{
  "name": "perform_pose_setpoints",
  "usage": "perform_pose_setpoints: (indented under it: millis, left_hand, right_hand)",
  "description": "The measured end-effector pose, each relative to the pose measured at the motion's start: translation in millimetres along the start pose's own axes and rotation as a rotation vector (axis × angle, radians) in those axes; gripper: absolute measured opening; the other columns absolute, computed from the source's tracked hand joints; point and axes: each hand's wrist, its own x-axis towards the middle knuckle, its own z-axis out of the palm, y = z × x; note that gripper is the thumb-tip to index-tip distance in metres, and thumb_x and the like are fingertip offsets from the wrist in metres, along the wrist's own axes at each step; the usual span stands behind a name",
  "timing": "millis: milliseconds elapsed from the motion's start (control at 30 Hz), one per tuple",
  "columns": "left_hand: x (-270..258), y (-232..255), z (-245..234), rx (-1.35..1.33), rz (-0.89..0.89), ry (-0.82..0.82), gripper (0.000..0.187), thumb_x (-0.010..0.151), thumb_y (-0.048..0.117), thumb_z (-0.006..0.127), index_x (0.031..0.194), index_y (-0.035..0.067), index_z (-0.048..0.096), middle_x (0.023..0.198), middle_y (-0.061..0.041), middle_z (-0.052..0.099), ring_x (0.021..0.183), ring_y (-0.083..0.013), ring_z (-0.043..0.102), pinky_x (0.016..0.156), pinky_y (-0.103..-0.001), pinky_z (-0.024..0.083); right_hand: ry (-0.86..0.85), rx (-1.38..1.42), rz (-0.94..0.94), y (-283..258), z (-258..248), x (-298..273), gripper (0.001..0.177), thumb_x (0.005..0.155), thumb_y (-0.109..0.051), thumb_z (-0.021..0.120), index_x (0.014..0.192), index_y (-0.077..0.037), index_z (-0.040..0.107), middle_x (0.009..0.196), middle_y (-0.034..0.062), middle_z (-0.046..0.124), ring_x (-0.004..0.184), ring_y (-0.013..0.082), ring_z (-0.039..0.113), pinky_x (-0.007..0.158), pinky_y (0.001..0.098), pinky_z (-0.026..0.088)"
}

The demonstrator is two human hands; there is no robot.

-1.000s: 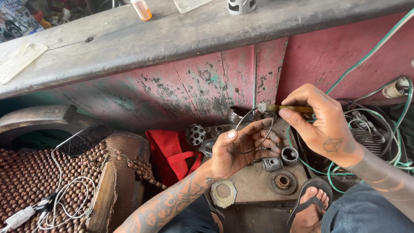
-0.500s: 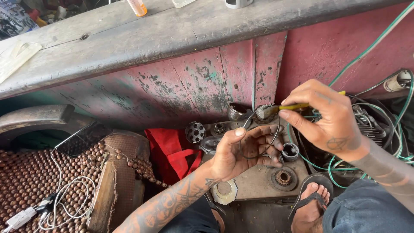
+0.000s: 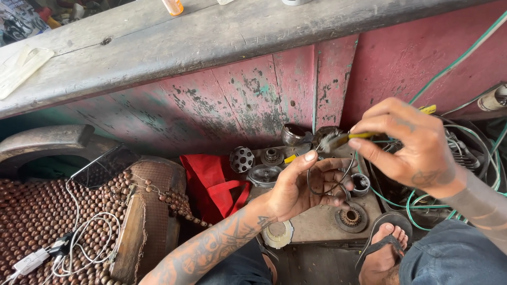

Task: The person sits on the floor and scrubs a metal ring with a wire brush, rotating it to clean different sections. They then pick up a cylindrical metal part and scrub its outer surface with the same brush. The person returns to the ring and continues scrubbing it thoroughly.

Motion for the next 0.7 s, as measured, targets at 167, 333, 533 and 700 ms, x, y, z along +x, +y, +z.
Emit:
perform_pose_setpoints:
  millis: [167,333,533,700]
  left_hand:
    - [-0.9,0.7,1.5,0.051,-0.024,0.025,0.074,0.099,0.064,0.050,0.142,0.003,0.051,0.114,-0.015,0.064,0.092,-0.0227,0.063,0.092,-0.040,0.053]
    - [-0.3,-1.7,0.4,0.061,-0.018,0.035,0.078,0.098,0.064,0.051,0.146,0.002,0.049,0.115,-0.016,0.064,0.096,-0.0236,0.063,0.093,-0.041,0.053]
    - [1.3,-3.9,-1.7,0.039,-0.019,0.013,0.079,0.099,0.063,0.051,0.147,0.001,0.048,0.115,-0.015,0.064,0.092,-0.0217,0.063,0.090,-0.039,0.053]
    - [1.4,-4.8,-1.3,0.092,-0.026,0.061,0.078,0.096,0.063,0.052,0.145,0.002,0.050,0.114,-0.015,0.063,0.093,-0.0233,0.063,0.090,-0.040,0.053]
  right_hand:
    - [0.009,0.018,0.015,-3.6,-0.7,1.8,0.009,0.092,-0.006,0.074,0.097,0.000,0.070,0.092,0.0139,0.069,0.082,0.0251,0.065,0.079,0.0334,0.051]
    - [0.017,-0.008,0.064,1.2,-5.3,-0.7,0.010,0.092,-0.006,0.077,0.098,0.000,0.072,0.093,0.0140,0.068,0.081,0.0232,0.065,0.074,0.0314,0.050]
    - [-0.008,-0.021,0.023,-3.3,-4.1,0.9,0.010,0.092,-0.008,0.076,0.097,-0.001,0.071,0.093,0.0123,0.068,0.081,0.0229,0.065,0.077,0.0319,0.051]
    - [0.025,-0.014,0.074,-3.5,-4.7,2.2,0.007,0.092,-0.005,0.076,0.094,0.000,0.071,0.091,0.0128,0.070,0.080,0.0228,0.065,0.075,0.0311,0.050]
